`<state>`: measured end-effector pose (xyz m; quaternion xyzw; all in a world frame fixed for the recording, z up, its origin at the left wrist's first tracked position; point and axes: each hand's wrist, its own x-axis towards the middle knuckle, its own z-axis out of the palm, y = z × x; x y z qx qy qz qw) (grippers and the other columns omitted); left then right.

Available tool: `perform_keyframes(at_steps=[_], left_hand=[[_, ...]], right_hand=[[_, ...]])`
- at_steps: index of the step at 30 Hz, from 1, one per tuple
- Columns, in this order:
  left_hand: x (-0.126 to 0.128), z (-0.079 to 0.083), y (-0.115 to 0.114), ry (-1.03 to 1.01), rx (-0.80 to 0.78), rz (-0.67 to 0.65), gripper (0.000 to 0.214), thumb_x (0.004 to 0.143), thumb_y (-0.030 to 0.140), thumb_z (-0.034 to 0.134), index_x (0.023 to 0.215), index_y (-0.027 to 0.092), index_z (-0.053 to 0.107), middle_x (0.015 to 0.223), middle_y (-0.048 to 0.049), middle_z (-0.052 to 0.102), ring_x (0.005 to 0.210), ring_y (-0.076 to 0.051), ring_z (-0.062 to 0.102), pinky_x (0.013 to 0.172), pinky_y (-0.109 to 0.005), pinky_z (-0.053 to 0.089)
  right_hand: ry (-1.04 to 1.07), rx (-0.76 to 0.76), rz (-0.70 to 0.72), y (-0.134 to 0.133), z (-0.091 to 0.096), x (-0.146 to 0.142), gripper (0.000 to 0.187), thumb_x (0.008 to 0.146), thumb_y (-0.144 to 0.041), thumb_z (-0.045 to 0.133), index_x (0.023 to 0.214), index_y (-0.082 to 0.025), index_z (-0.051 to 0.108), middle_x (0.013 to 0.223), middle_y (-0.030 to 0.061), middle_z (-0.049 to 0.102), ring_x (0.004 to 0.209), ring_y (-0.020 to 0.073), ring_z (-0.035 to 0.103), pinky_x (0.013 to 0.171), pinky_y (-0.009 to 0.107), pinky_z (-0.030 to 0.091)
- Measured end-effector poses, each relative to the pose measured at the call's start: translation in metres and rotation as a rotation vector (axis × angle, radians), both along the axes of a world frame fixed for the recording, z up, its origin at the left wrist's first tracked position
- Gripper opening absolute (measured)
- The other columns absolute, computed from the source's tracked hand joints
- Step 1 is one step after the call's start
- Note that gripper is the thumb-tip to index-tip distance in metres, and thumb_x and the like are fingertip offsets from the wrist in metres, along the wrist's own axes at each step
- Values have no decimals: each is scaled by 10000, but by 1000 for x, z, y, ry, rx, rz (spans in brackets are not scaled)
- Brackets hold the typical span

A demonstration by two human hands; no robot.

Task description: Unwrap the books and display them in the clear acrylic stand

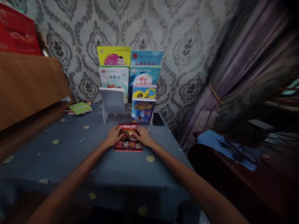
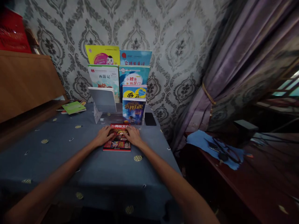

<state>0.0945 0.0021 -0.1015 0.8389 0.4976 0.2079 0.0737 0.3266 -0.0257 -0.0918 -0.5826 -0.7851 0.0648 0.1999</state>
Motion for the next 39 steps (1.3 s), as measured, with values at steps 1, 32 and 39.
perform_keyframes(at_steps=[1,32,39], left_hand=[[2,0,6,3,3,8,308,952,335,521,1219,197,592,1297,-127,596,1195,-291,556,1003,-437,434],[5,-10,28,-101,14,14,413,975,301,461,1342,148,573,1388,-149,620,1356,-302,501,1148,-474,368],[-4,-6,36,-460,-135,-59,403,924,279,499,1294,150,594,1310,-136,668,1227,-283,602,1106,-461,429]], right_hand=[[-12,2,-22,5,1,0,399,1004,-348,517,1345,-170,620,1434,137,601,1341,267,520,1089,411,400],[-155,3,-127,-2,-10,-5,531,1043,-428,350,1449,-123,503,1506,193,527,1418,311,438,1161,494,288],[-124,-3,-122,0,-14,-4,524,1036,-426,366,1446,-133,508,1495,184,539,1430,314,422,1173,503,271]])
